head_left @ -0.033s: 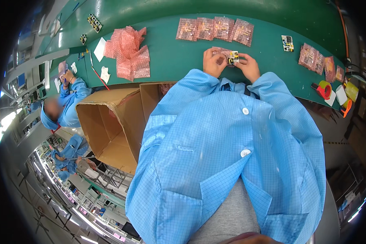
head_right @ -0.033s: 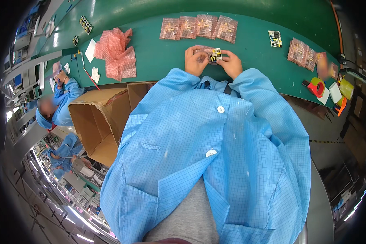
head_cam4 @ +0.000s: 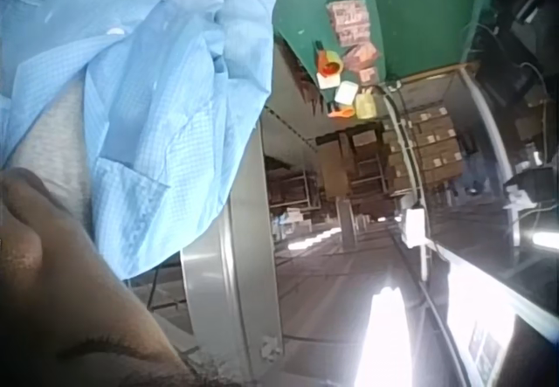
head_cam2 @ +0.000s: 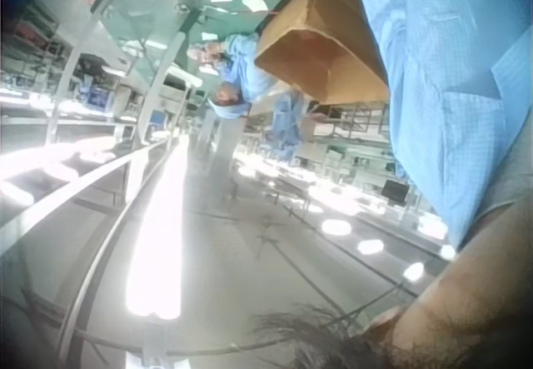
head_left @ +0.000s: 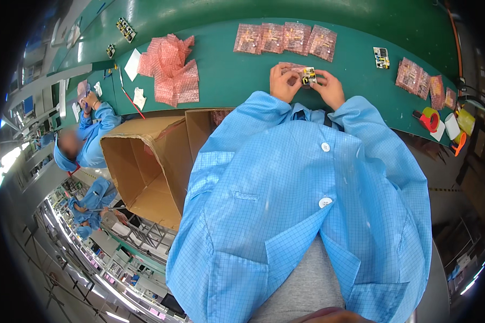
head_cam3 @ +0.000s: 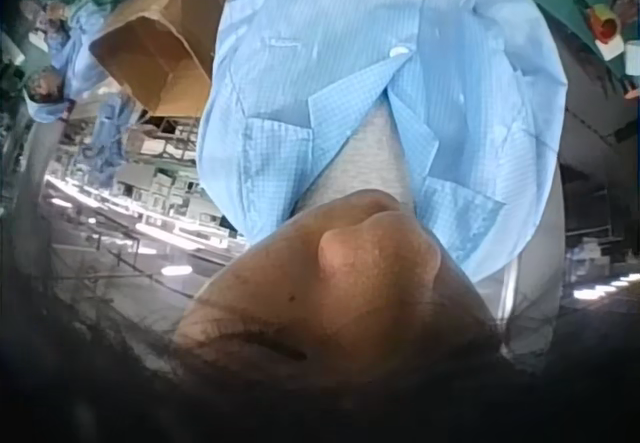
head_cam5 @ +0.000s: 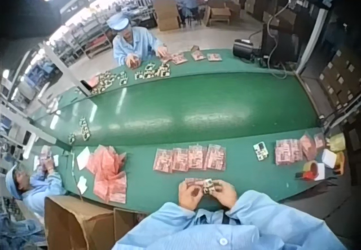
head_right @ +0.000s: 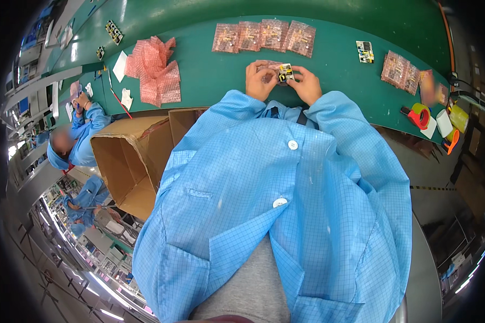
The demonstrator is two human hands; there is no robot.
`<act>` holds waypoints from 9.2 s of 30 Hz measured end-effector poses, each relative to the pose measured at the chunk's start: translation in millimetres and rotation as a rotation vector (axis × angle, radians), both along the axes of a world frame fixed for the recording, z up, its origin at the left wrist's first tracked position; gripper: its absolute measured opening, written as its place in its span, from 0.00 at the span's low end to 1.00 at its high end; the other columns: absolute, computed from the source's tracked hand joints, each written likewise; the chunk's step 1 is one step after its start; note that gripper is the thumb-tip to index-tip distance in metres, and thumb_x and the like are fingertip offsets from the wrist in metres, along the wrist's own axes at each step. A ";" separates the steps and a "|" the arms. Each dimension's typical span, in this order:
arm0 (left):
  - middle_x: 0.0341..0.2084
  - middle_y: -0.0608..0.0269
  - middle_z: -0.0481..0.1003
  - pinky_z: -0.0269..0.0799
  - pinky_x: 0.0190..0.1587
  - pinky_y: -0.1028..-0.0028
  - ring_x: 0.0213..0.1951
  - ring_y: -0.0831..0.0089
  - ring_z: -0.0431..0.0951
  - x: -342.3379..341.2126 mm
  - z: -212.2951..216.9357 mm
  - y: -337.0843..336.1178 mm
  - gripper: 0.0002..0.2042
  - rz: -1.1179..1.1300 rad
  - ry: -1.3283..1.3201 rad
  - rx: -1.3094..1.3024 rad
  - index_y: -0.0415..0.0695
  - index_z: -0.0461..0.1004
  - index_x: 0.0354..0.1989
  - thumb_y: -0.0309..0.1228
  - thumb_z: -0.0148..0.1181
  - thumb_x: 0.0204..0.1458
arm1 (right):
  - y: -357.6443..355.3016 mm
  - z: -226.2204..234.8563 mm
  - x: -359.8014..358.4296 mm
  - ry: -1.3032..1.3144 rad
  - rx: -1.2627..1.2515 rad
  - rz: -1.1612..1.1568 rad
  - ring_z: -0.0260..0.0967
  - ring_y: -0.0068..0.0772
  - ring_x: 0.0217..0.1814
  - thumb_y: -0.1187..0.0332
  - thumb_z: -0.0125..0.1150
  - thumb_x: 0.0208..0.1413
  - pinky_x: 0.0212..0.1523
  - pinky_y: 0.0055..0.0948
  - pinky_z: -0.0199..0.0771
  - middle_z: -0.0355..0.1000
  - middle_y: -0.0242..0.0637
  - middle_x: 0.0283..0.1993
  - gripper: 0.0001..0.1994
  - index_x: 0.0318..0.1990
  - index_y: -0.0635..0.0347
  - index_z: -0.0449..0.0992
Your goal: Packing electronic components into anti-static bags and placing them into cardboard boxes.
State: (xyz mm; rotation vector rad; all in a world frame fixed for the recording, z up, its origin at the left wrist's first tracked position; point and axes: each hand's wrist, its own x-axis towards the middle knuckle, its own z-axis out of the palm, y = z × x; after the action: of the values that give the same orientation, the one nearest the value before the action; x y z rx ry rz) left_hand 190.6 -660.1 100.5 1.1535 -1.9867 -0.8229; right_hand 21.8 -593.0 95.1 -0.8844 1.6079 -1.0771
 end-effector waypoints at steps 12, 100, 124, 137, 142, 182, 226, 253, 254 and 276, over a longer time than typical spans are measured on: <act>0.47 0.59 0.67 0.56 0.52 0.57 0.52 0.54 0.61 0.0 2.0 -4.9 0.05 0.093 -0.087 -0.012 0.51 0.77 0.22 0.30 0.66 0.34 | -8.9 13.8 -8.2 -0.071 0.316 -0.169 0.62 0.19 0.23 0.68 0.70 0.42 0.21 0.20 0.58 0.71 0.30 0.27 0.23 0.48 0.62 0.72; 0.52 0.57 0.63 0.53 0.57 0.53 0.59 0.50 0.56 57.6 -0.5 21.0 0.08 0.248 -0.078 -0.019 0.50 0.76 0.31 0.27 0.64 0.40 | -31.7 -5.4 48.1 -0.329 0.181 0.166 0.67 0.16 0.27 0.70 0.64 0.48 0.24 0.19 0.64 0.76 0.39 0.39 0.19 0.48 0.61 0.69; 0.56 0.50 0.64 0.56 0.58 0.47 0.59 0.55 0.62 108.8 23.4 -9.6 0.38 0.262 0.975 1.076 0.37 0.59 0.58 0.63 0.29 0.56 | -43.1 9.7 66.9 -0.584 0.349 0.285 0.54 0.14 0.22 0.67 0.64 0.50 0.23 0.17 0.54 0.64 0.23 0.25 0.22 0.51 0.64 0.66; 0.47 0.57 0.69 0.73 0.46 0.59 0.43 0.59 0.73 91.2 -29.1 24.3 0.19 -0.077 0.935 1.057 0.45 0.61 0.55 0.28 0.53 0.55 | -49.8 49.0 73.8 -0.723 0.299 0.486 0.56 0.13 0.23 0.70 0.62 0.52 0.24 0.15 0.55 0.71 0.28 0.31 0.19 0.50 0.63 0.66; 0.46 0.57 0.70 0.73 0.43 0.62 0.43 0.62 0.73 76.3 -26.0 22.9 0.17 0.162 1.118 1.020 0.44 0.62 0.53 0.35 0.49 0.57 | -48.5 55.3 75.2 -0.674 0.285 0.507 0.54 0.12 0.22 0.70 0.60 0.53 0.23 0.15 0.53 0.74 0.29 0.35 0.18 0.51 0.60 0.65; 0.38 0.60 0.75 0.72 0.40 0.76 0.39 0.75 0.75 19.0 -1.1 4.2 0.12 0.549 1.189 0.748 0.38 0.68 0.45 0.24 0.58 0.53 | -60.7 67.6 97.5 -0.497 0.186 -0.095 0.58 0.15 0.19 0.66 0.58 0.55 0.15 0.21 0.59 0.71 0.35 0.30 0.21 0.53 0.64 0.60; 0.48 0.57 0.71 0.66 0.48 0.60 0.49 0.63 0.71 53.7 17.0 0.5 0.25 0.257 1.354 1.299 0.43 0.66 0.53 0.48 0.41 0.54 | -67.0 61.4 50.1 -0.172 -0.003 0.439 0.67 0.21 0.35 0.66 0.57 0.56 0.35 0.24 0.69 0.70 0.30 0.31 0.09 0.35 0.63 0.71; 0.58 0.49 0.54 0.67 0.53 0.63 0.59 0.57 0.60 39.0 1.2 -6.5 0.47 0.095 0.712 0.645 0.50 0.42 0.66 0.19 0.61 0.34 | -64.2 41.9 23.9 -0.061 0.033 0.329 0.67 0.17 0.28 0.79 0.59 0.50 0.29 0.20 0.67 0.68 0.28 0.26 0.08 0.29 0.60 0.64; 0.58 0.49 0.54 0.67 0.53 0.63 0.59 0.57 0.60 39.6 10.7 -9.7 0.47 0.079 0.708 0.648 0.50 0.42 0.66 0.19 0.61 0.34 | -65.0 40.0 20.7 -0.114 0.032 0.339 0.68 0.18 0.28 0.79 0.59 0.49 0.28 0.21 0.67 0.69 0.30 0.25 0.08 0.28 0.60 0.64; 0.44 0.52 0.68 0.63 0.52 0.58 0.50 0.54 0.66 32.4 13.5 -152.3 0.39 0.504 -0.671 0.332 0.39 0.60 0.49 0.43 0.73 0.28 | -121.4 -29.5 -57.2 0.396 0.475 -0.229 0.67 0.45 0.52 0.50 0.73 0.32 0.52 0.36 0.66 0.69 0.51 0.48 0.38 0.47 0.72 0.69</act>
State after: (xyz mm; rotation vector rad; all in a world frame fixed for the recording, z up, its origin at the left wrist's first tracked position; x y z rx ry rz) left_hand 223.0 -812.4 114.0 2.2413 -1.9302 -0.5429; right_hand -35.4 -714.4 65.6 -0.6230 2.2204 -0.6389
